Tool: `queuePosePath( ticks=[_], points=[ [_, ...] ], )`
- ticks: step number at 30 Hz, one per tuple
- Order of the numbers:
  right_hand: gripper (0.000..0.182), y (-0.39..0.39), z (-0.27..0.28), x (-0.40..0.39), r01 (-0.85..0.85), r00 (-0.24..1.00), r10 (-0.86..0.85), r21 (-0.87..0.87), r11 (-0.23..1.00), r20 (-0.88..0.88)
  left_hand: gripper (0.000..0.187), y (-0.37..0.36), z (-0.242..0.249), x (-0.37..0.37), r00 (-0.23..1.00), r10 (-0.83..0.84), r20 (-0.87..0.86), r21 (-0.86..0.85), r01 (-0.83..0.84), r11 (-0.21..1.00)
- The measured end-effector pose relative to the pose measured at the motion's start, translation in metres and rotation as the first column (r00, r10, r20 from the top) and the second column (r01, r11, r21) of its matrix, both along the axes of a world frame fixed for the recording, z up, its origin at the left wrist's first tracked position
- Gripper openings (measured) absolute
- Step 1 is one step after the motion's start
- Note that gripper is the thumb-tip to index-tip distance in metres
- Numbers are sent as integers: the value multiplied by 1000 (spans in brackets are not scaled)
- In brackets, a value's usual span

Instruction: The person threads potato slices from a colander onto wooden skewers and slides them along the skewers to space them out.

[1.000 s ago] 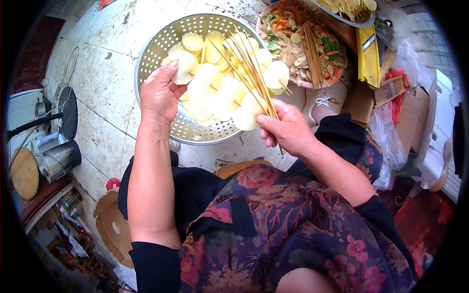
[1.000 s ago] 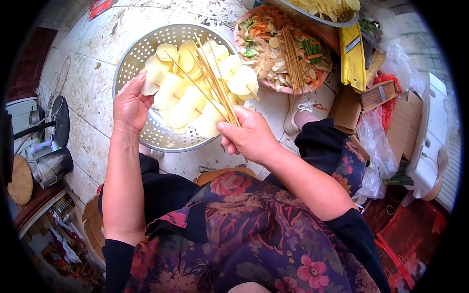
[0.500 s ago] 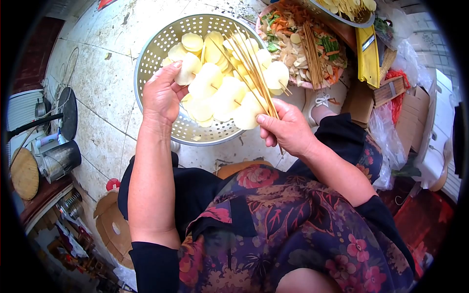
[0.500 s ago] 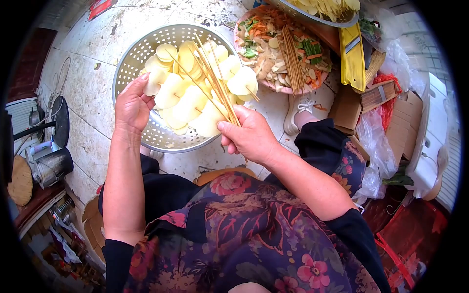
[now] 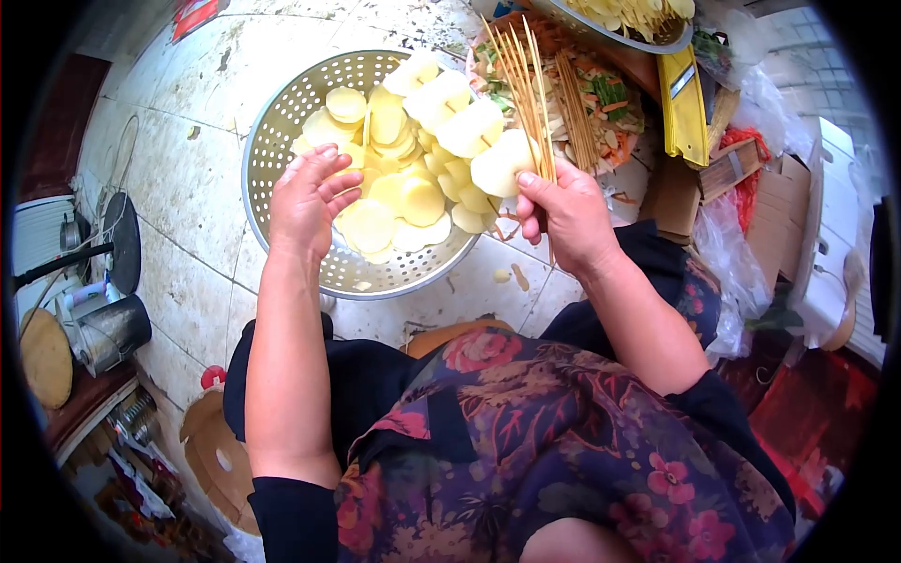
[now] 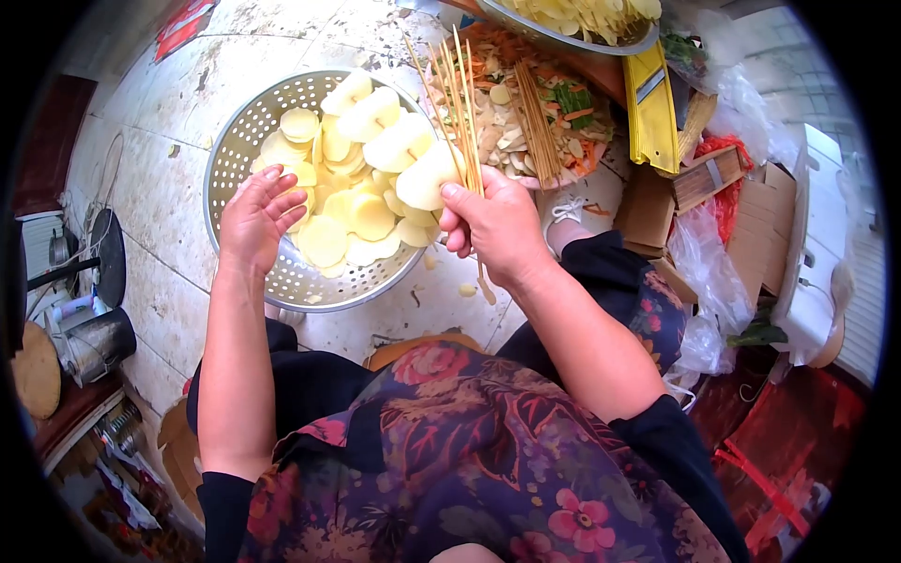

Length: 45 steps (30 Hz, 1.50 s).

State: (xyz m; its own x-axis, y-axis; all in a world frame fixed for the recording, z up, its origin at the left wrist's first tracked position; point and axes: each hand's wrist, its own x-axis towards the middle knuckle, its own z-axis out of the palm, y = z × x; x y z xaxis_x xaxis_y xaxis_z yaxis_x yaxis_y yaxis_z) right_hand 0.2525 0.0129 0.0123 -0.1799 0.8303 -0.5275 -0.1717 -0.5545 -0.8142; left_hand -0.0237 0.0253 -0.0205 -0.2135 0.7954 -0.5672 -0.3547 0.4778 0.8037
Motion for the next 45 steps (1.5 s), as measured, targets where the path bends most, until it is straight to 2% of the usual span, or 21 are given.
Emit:
queuePosePath(
  ticks=[4,6,10,15,17,19,20,22,23,24,26,27,28,30,31,33,37,40,42,44,45],
  points=[
    [12,8,-9,4,39,997,-38,-9,999,72,34,-1,0,6,998,-32,-55,-19,31,999],
    [12,12,-10,4,35,982,-26,-44,998,186,34,-3,-3,6,996,-60,-60,-23,59,998],
    [13,16,-14,5,38,958,-27,-35,999,286,33,-5,-5,4,993,-99,-68,-36,97,995],
    [19,20,-20,7,-26,900,27,-9,1000,434,32,-6,-4,5,991,-106,-82,-46,102,994],
    [17,19,-22,5,-25,897,25,-4,1000,442,32,-7,-7,5,988,-114,-101,-62,108,992],
    [15,19,-23,4,-26,893,24,-1,1000,449,29,-9,-16,3,911,-267,-315,-134,236,963],
    [18,19,-23,6,-25,883,28,-13,1000,469,29,-12,-26,1,911,-266,-315,-135,234,963],
    [23,19,-22,8,-25,872,34,-25,999,489,31,-16,-39,-2,629,-483,-609,-205,464,862],
    [22,19,-21,8,-27,868,37,-27,999,495,35,-19,-40,-1,421,-552,-719,-302,526,795],
    [22,19,-20,8,-29,864,39,-28,999,502,35,-23,-40,2,422,-553,-719,-303,525,795],
    [22,19,-19,8,-34,857,34,-8,999,514,36,-30,-29,12,65,-662,-746,-544,514,663],
    [22,19,-19,8,-38,850,26,13,999,526,36,-33,-34,13,-10,-674,-738,-583,511,631],
    [22,20,-21,10,-38,850,26,13,999,526,36,-35,-34,15,-10,-675,-738,-584,511,631],
    [24,22,-25,16,-124,743,37,84,989,668,34,-38,-35,17,-127,-634,-763,-599,508,619],
    [24,22,-26,17,-125,744,38,83,989,668,34,-38,-37,17,-127,-634,-763,-599,507,619],
    [25,22,-28,18,-238,612,-163,377,895,774,31,-39,-42,17,-164,-612,-773,-599,503,622],
    [22,21,-19,13,-192,656,-225,448,873,721,36,-40,-47,17,-164,-611,-775,-597,507,621],
    [21,12,-7,3,-232,710,-179,466,854,681,41,-40,-48,18,-158,-598,-786,-589,486,646],
    [19,7,-10,-2,-299,751,-91,459,836,654,44,-39,-47,18,-120,-645,-754,-618,461,637],
    [17,3,-6,-7,-319,775,-30,432,844,631,42,-38,-45,18,-117,-638,-761,-611,460,645],
    [18,1,-10,-9,-352,785,-32,488,798,619,40,-38,-44,18,-112,-628,-770,-600,462,654]
  ],
)
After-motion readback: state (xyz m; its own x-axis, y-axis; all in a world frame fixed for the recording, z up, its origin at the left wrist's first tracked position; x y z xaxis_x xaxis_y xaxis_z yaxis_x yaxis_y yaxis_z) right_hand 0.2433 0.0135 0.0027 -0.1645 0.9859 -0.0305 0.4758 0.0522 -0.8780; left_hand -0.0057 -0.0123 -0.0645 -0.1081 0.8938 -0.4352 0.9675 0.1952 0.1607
